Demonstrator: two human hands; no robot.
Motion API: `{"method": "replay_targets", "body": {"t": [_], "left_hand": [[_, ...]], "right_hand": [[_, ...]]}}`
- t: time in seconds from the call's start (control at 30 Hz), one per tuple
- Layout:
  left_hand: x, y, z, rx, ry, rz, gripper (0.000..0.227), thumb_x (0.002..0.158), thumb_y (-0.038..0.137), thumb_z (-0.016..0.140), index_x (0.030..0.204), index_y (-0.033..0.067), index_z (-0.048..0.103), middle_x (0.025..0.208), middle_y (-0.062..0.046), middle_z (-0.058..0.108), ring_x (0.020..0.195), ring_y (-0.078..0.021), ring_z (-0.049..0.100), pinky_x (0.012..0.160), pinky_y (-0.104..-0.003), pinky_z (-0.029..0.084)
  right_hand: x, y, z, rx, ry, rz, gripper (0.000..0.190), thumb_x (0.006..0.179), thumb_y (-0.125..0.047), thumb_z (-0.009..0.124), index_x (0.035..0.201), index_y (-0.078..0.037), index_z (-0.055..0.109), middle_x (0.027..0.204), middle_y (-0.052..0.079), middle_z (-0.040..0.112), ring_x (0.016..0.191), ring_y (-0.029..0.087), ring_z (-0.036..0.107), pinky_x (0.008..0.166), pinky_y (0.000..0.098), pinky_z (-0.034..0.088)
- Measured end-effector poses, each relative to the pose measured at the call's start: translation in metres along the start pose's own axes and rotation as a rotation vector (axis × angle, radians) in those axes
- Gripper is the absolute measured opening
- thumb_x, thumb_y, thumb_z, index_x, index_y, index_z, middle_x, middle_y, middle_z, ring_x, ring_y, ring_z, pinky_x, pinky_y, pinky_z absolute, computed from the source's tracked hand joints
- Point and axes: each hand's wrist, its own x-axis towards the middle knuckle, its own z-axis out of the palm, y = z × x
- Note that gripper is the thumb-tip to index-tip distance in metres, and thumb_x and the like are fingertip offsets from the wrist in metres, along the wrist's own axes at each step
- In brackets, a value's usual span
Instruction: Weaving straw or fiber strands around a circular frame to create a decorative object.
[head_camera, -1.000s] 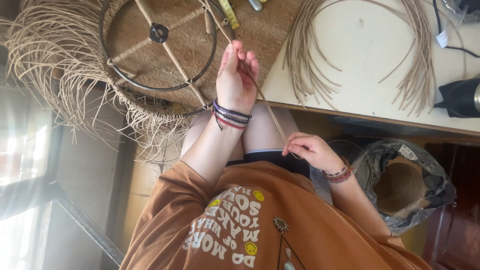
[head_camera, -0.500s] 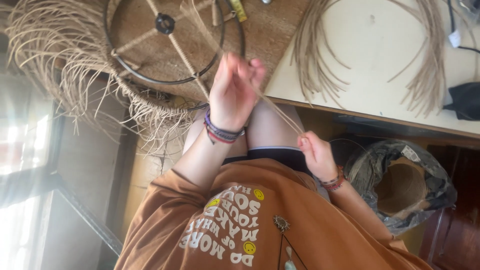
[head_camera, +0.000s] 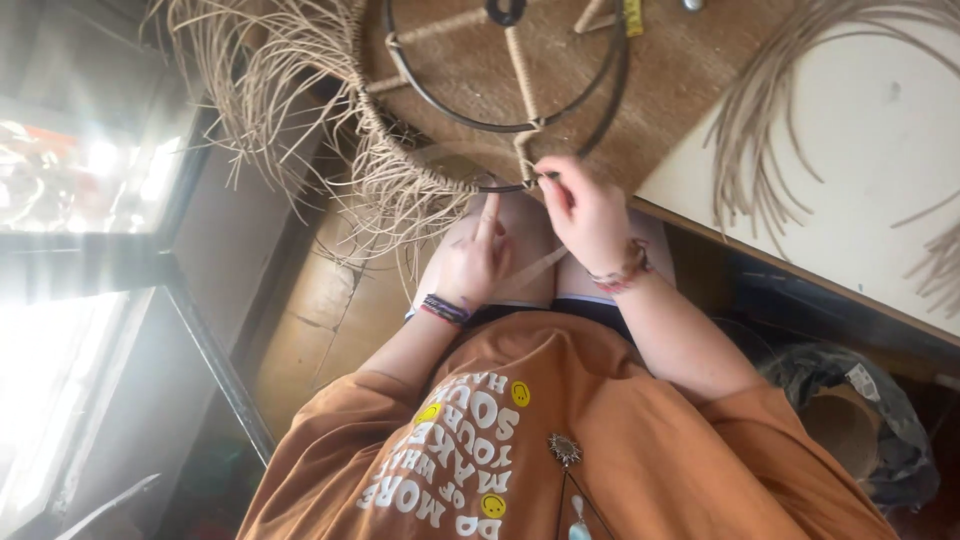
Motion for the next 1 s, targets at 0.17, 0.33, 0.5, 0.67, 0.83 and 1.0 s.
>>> {"method": "replay_targets", "body": {"t": [0.17, 0.33, 0.5, 0.67, 0.83, 1.0], "left_hand": [[0.025, 0.012, 0.001, 0.185, 0.267, 0.080, 0.074, 0.091, 0.039, 0.058, 0.153, 0.0049, 0.032, 0.089, 0.004, 0.070, 0.069, -0.0216, 0.074, 0.061, -0.038, 0.060], [0.045, -0.050, 0.093, 0.073, 0.375, -0.187, 0.019, 0.093, 0.051, 0.064, 0.100, 0.0365, 0.074, 0.070, 0.011, 0.069, 0.061, -0.0213, 0.073, 0.051, -0.038, 0.058], [-0.001, 0.005, 0.045, -0.443, 0.245, -0.187, 0.015, 0.090, 0.037, 0.074, 0.085, 0.0234, 0.079, 0.068, -0.004, 0.072, 0.071, -0.0311, 0.074, 0.060, -0.039, 0.057], [-0.011, 0.048, -0.022, -0.426, 0.078, 0.184, 0.013, 0.093, 0.027, 0.065, 0.087, 0.0173, 0.071, 0.103, -0.004, 0.067, 0.096, -0.0313, 0.069, 0.079, -0.040, 0.058], [0.060, 0.035, -0.036, -0.108, 0.072, 0.065, 0.013, 0.099, 0.039, 0.055, 0.100, 0.0304, 0.064, 0.091, 0.002, 0.068, 0.080, -0.0286, 0.073, 0.067, -0.046, 0.059], [0.102, 0.033, -0.043, -0.395, -0.003, -0.188, 0.008, 0.093, 0.031, 0.063, 0.096, 0.0248, 0.069, 0.053, 0.011, 0.068, 0.046, -0.0109, 0.070, 0.063, -0.028, 0.062]], "right_hand": [[0.018, 0.004, 0.043, -0.460, -0.351, -0.022, 0.008, 0.099, -0.031, 0.062, 0.098, -0.027, 0.069, 0.079, -0.001, 0.072, 0.064, 0.027, 0.073, 0.055, 0.0417, 0.060], [-0.005, -0.024, 0.019, -0.041, -0.317, 0.217, 0.057, 0.093, -0.016, 0.075, 0.142, -0.014, 0.045, 0.088, 0.009, 0.076, 0.076, 0.028, 0.076, 0.062, 0.0460, 0.061], [-0.069, -0.006, 0.025, 1.004, -0.095, 0.964, 0.022, 0.106, -0.012, 0.055, 0.115, 0.003, 0.068, 0.064, 0.008, 0.060, 0.060, 0.016, 0.068, 0.060, 0.0357, 0.065], [-0.043, -0.009, -0.007, 0.586, -0.445, 0.493, 0.039, 0.093, -0.004, 0.055, 0.130, 0.000, 0.067, 0.076, 0.004, 0.050, 0.069, 0.017, 0.054, 0.055, 0.0329, 0.050], [-0.045, 0.029, 0.006, -0.174, -0.395, -0.041, 0.014, 0.096, -0.026, 0.069, 0.099, -0.013, 0.073, 0.087, 0.005, 0.064, 0.075, 0.031, 0.068, 0.062, 0.0404, 0.056], [-0.044, 0.019, 0.010, -0.298, 0.136, -0.178, 0.027, 0.099, -0.016, 0.073, 0.126, -0.013, 0.077, 0.078, -0.001, 0.054, 0.066, 0.022, 0.063, 0.057, 0.0353, 0.055]]}}
